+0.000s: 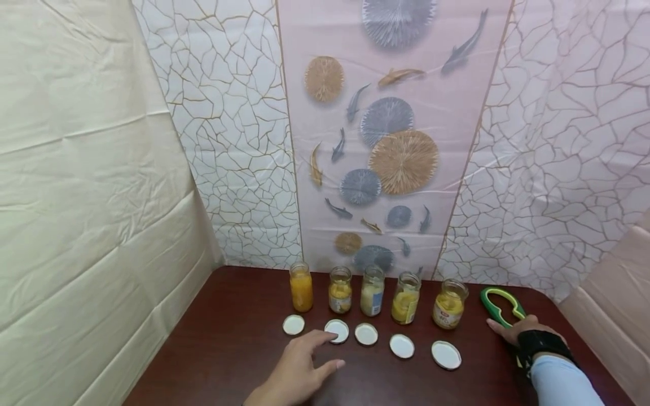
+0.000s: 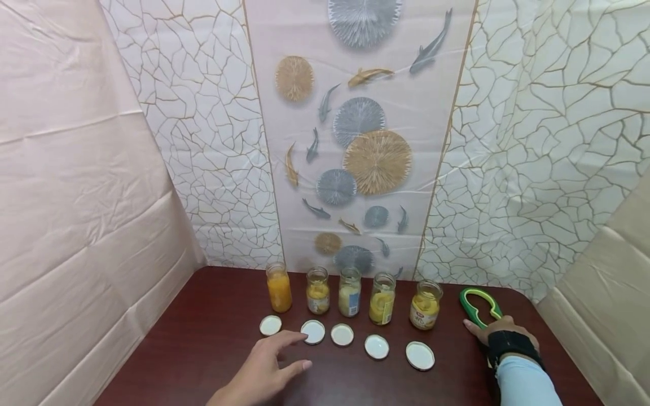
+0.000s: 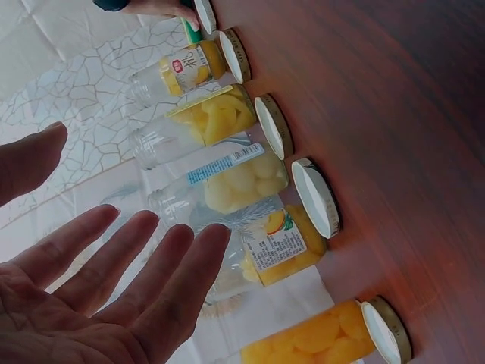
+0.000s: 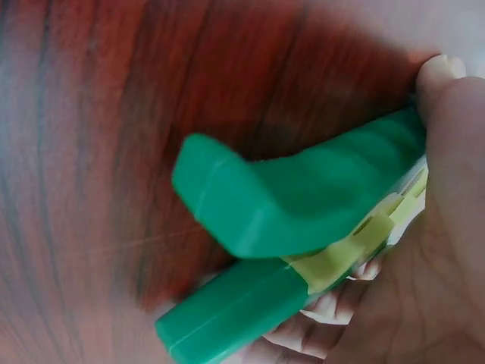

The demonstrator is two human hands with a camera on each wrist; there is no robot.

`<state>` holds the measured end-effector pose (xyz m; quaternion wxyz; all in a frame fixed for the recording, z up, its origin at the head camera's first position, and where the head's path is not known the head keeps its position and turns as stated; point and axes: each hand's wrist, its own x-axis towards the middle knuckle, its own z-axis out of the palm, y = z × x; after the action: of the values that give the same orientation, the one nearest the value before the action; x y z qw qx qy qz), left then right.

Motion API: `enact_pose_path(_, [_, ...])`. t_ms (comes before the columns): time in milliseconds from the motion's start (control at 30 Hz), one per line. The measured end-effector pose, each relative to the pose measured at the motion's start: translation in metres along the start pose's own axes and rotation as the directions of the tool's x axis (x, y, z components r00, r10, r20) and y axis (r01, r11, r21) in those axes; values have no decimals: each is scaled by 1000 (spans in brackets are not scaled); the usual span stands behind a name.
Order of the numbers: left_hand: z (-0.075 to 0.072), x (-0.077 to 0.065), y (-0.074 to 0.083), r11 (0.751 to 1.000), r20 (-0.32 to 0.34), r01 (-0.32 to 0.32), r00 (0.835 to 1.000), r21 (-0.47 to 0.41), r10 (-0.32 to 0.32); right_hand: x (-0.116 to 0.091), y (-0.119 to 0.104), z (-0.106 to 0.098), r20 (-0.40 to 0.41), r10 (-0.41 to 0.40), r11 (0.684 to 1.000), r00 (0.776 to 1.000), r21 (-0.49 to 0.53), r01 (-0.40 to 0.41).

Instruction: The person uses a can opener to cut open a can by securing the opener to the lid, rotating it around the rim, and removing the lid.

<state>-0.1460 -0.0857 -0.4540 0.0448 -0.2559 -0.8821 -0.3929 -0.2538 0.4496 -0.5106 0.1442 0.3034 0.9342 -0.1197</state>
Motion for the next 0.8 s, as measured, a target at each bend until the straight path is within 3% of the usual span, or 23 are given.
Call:
enact_pose_path(200, [-1, -1, -4, 999, 22, 23, 1000, -23, -22, 18, 8, 6, 13, -17, 999, 1000, -29, 17])
enact_pose_path(433, [-3, -2, -7, 1000, 16, 25, 1000, -18, -25, 3, 2, 6, -24, -21, 999, 1000, -29, 20])
enact_pose_path(667, [0, -4, -9, 1000, -17, -8, 1000, -4, 8, -16, -2, 1, 36, -68, 994, 997, -88, 71])
enact_pose_path(800, [-2, -2, -9, 1000, -32, -16, 999, 1, 16, -17, -6, 4, 20, -99, 991, 995, -92, 100])
